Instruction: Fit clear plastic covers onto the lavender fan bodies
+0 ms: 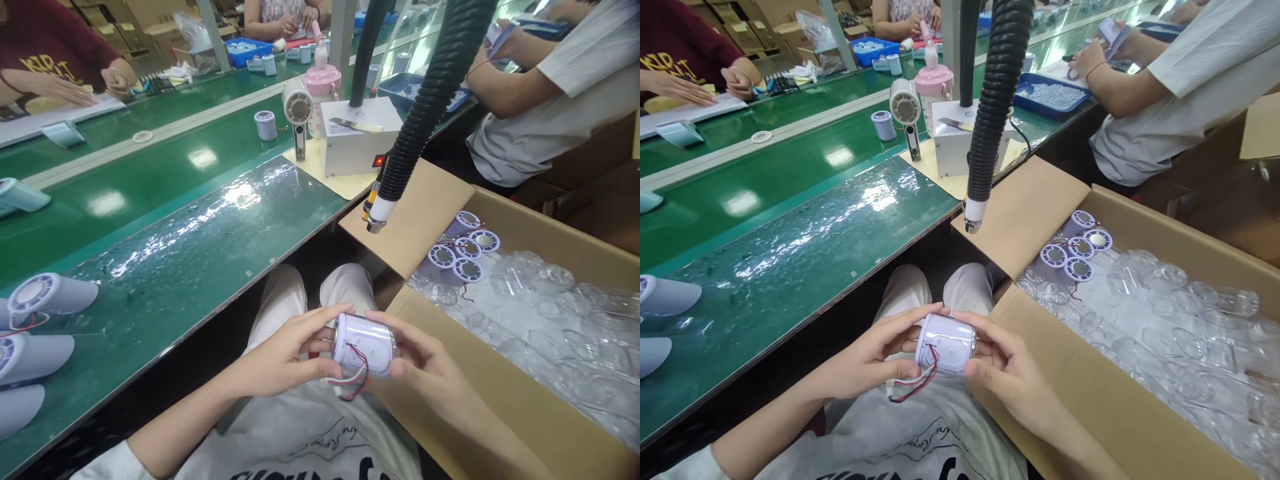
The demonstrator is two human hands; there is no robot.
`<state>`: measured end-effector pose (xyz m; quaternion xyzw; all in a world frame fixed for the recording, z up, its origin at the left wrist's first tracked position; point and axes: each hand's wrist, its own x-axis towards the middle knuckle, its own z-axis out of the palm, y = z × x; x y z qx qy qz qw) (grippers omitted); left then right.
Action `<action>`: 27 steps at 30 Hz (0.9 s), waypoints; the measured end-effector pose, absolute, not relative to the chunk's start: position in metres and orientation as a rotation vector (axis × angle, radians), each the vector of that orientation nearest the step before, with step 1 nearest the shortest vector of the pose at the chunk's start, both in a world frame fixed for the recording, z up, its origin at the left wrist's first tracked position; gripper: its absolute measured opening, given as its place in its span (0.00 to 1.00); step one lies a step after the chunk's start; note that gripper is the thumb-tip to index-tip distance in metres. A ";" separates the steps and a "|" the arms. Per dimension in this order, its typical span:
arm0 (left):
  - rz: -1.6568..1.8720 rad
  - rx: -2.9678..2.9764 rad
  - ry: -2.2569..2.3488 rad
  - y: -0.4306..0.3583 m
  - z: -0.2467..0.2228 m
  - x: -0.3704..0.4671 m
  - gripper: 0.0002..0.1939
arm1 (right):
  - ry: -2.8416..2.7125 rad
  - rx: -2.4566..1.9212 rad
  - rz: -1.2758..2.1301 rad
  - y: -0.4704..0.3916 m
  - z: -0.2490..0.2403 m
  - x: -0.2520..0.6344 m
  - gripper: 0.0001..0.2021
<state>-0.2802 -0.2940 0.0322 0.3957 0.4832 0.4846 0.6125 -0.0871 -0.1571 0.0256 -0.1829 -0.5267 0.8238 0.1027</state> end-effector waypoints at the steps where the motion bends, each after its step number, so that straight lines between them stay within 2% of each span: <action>1: 1.114 0.923 1.124 -0.294 0.032 -0.280 0.33 | -1.543 -0.529 2.458 -0.157 0.026 -0.087 0.20; 7: 1.111 0.966 1.161 -0.294 0.030 -0.279 0.34 | -1.581 -0.631 2.431 -0.160 0.025 -0.084 0.22; 14: 1.012 1.306 1.358 -0.299 0.025 -0.279 0.37 | -1.657 -0.719 2.382 -0.163 0.025 -0.085 0.28; 18: 1.069 1.214 1.306 -0.300 0.028 -0.278 0.37 | -1.569 -0.649 2.452 -0.165 0.030 -0.088 0.25; 22: 1.126 1.082 1.326 -0.297 0.034 -0.270 0.31 | -1.593 -0.672 2.434 -0.169 0.029 -0.090 0.25; 27: 1.158 1.231 1.560 -0.291 0.034 -0.258 0.16 | -1.698 -0.744 2.338 -0.176 0.023 -0.087 0.23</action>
